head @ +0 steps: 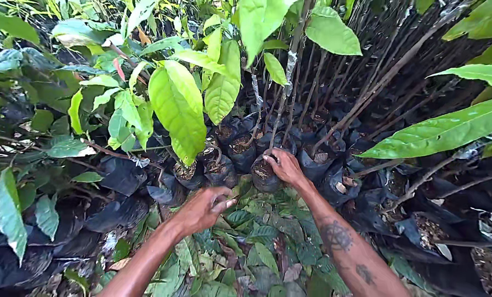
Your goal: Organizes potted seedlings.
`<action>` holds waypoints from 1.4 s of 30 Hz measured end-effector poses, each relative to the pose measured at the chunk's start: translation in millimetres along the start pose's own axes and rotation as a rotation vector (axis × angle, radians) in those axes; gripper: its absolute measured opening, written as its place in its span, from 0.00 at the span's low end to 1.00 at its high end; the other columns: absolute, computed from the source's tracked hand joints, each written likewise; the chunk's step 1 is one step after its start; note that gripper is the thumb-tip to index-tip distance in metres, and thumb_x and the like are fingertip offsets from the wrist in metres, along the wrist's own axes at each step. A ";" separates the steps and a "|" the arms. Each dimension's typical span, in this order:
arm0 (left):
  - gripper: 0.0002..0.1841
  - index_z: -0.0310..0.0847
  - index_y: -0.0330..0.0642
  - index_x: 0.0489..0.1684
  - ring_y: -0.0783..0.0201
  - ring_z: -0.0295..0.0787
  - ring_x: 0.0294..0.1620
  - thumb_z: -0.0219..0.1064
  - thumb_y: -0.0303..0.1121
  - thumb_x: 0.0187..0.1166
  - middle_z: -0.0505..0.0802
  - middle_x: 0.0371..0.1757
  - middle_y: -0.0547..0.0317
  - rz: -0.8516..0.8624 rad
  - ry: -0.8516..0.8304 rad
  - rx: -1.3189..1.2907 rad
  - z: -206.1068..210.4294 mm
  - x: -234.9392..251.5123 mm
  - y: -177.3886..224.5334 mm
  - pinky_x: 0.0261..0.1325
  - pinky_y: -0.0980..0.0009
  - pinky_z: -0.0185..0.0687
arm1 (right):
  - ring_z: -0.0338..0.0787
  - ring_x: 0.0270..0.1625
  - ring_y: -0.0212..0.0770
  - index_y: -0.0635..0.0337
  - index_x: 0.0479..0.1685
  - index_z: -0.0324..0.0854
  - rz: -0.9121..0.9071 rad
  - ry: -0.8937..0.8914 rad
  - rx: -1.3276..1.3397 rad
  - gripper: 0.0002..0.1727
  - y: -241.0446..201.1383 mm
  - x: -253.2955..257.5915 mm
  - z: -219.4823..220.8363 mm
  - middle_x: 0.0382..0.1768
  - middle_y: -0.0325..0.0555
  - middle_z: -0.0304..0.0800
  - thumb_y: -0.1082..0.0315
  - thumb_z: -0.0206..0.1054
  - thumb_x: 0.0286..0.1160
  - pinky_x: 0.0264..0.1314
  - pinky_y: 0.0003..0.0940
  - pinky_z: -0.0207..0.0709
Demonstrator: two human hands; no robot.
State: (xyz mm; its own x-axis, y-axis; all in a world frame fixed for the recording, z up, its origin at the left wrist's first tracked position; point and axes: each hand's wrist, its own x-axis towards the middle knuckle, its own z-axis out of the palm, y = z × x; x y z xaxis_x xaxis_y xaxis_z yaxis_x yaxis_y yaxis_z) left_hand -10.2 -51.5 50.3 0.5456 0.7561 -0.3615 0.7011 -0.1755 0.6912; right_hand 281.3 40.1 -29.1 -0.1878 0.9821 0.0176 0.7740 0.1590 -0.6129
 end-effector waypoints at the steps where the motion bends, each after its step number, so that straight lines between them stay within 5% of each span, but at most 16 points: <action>1: 0.19 0.79 0.37 0.73 0.52 0.92 0.49 0.56 0.36 0.91 0.93 0.53 0.43 -0.021 -0.004 -0.023 3.2 -6.8 -6.1 0.61 0.52 0.84 | 0.89 0.64 0.58 0.63 0.60 0.87 -0.022 0.033 0.018 0.19 4.5 -0.3 0.2 0.58 0.58 0.92 0.60 0.57 0.89 0.72 0.60 0.75; 5: 0.19 0.79 0.36 0.73 0.51 0.92 0.50 0.57 0.37 0.91 0.93 0.54 0.42 -0.063 -0.030 -0.062 6.9 -28.0 -26.6 0.62 0.52 0.84 | 0.92 0.57 0.57 0.69 0.54 0.88 -0.068 0.253 0.093 0.16 3.5 -15.0 3.8 0.50 0.61 0.94 0.65 0.59 0.86 0.68 0.57 0.79; 8: 0.19 0.79 0.37 0.73 0.54 0.92 0.49 0.58 0.36 0.91 0.92 0.54 0.43 -0.088 -0.007 -0.107 8.5 -37.8 -35.3 0.59 0.55 0.85 | 0.93 0.44 0.52 0.70 0.48 0.89 -0.064 0.391 0.102 0.14 -6.2 -19.7 6.6 0.44 0.60 0.93 0.68 0.62 0.84 0.56 0.51 0.84; 13: 0.19 0.79 0.38 0.73 0.56 0.91 0.47 0.58 0.36 0.91 0.93 0.53 0.45 -0.126 -0.003 -0.122 13.3 -40.0 -46.0 0.58 0.57 0.85 | 0.94 0.45 0.54 0.70 0.47 0.90 -0.039 0.532 0.070 0.13 6.2 -16.4 36.2 0.43 0.61 0.93 0.68 0.63 0.83 0.58 0.51 0.85; 22: 0.20 0.78 0.39 0.75 0.53 0.90 0.47 0.58 0.37 0.91 0.92 0.53 0.43 -0.142 -0.085 -0.082 21.2 -37.1 -50.4 0.59 0.54 0.82 | 0.94 0.40 0.42 0.69 0.62 0.84 0.099 0.223 0.181 0.17 1.6 -18.4 4.4 0.49 0.57 0.93 0.67 0.69 0.80 0.50 0.38 0.88; 33: 0.20 0.79 0.38 0.74 0.49 0.91 0.50 0.59 0.37 0.90 0.92 0.52 0.40 -0.156 -0.061 -0.076 20.3 -53.4 -57.9 0.62 0.49 0.82 | 0.95 0.50 0.46 0.70 0.54 0.87 0.076 0.209 0.182 0.12 -2.3 -18.0 1.6 0.47 0.57 0.94 0.72 0.62 0.82 0.63 0.43 0.85; 39: 0.20 0.79 0.38 0.75 0.48 0.91 0.53 0.59 0.38 0.91 0.92 0.55 0.39 -0.174 -0.084 -0.060 23.1 -57.0 -61.8 0.65 0.48 0.81 | 0.94 0.43 0.34 0.69 0.55 0.82 -0.030 0.072 0.283 0.10 -12.5 -21.0 -29.9 0.43 0.49 0.93 0.75 0.61 0.83 0.55 0.32 0.88; 42: 0.20 0.78 0.38 0.75 0.47 0.90 0.53 0.58 0.38 0.91 0.92 0.55 0.39 -0.191 -0.100 -0.059 24.2 -54.5 -61.6 0.65 0.48 0.80 | 0.94 0.45 0.36 0.68 0.58 0.79 -0.079 0.007 0.223 0.11 -24.2 -23.3 -43.5 0.46 0.49 0.92 0.75 0.61 0.82 0.58 0.35 0.87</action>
State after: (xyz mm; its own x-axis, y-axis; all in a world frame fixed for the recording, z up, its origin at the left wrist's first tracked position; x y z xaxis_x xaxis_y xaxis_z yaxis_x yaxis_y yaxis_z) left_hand -72.0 -97.1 12.3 0.4502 0.7055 -0.5474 0.7698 0.0040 0.6383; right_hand 293.2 17.8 19.7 -0.2383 0.9681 0.0775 0.6040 0.2102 -0.7688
